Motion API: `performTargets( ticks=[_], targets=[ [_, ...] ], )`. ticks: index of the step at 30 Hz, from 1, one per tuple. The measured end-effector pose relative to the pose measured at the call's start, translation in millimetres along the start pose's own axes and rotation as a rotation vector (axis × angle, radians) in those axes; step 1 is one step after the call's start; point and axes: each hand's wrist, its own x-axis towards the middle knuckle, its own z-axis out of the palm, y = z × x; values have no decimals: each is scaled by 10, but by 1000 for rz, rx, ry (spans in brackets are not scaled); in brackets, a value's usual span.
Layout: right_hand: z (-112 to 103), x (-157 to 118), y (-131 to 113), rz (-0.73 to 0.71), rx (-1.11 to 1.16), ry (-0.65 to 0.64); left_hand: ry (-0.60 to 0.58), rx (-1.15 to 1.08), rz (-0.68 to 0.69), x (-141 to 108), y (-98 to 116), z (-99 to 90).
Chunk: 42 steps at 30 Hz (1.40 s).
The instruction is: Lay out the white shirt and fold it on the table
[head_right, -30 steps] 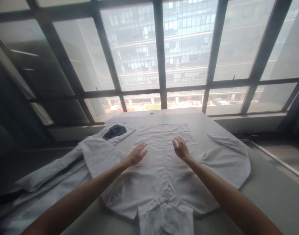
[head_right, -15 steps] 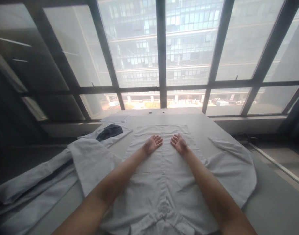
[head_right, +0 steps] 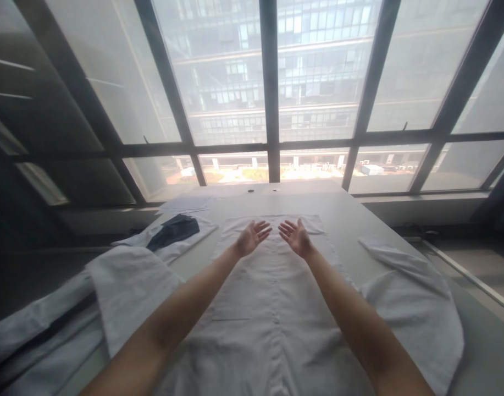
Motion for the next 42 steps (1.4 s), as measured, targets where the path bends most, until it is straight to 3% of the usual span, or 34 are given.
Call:
performTargets(
  ticks=[2, 4, 8, 10, 14, 17, 20, 23, 25, 27, 29, 31, 34, 39, 42],
  targets=[
    [160, 63, 195, 98, 22, -20, -29, -63, -96, 102, -175, 148],
    [167, 129, 274, 166, 66, -13, -26, -111, -188, 193, -240, 168],
    [-150, 312, 96, 232, 178, 17, -49, -159, -300, 359, -80, -76],
    [-398, 403, -100, 187, 199, 92, 25, -160, -269, 426, 91, -271],
    [-899, 483, -545, -35, 146, 355, 319, -162, -88, 513, 484, -669],
    [-1051, 515, -744, -139, 130, 458, 446, -168, 3, 553, 676, -784],
    [-849, 628, -658, -175, 132, 448, 441, -178, 38, 599, 608, -592],
    [-383, 775, -311, -117, 151, 316, 315, -206, -36, 668, 285, -204],
    [-66, 845, -33, 8, 193, 201, 195, -264, -144, 721, 45, 23],
    [157, 889, 191, 60, 229, 215, 149, -306, -195, 775, -111, 143],
    [245, 925, 302, 70, 246, 242, 140, -320, -209, 827, -146, 131],
    [203, 970, 278, 78, 263, 259, 140, -317, -217, 873, -72, 4],
    [-50, 1040, 32, 58, 286, 306, 225, -302, -173, 904, 158, -322],
    [-677, 999, -537, -165, 282, 500, 413, -292, -24, 779, 628, -943],
    [-872, 890, -709, -277, 272, 543, 495, -298, 67, 660, 844, -1175]
  ],
)
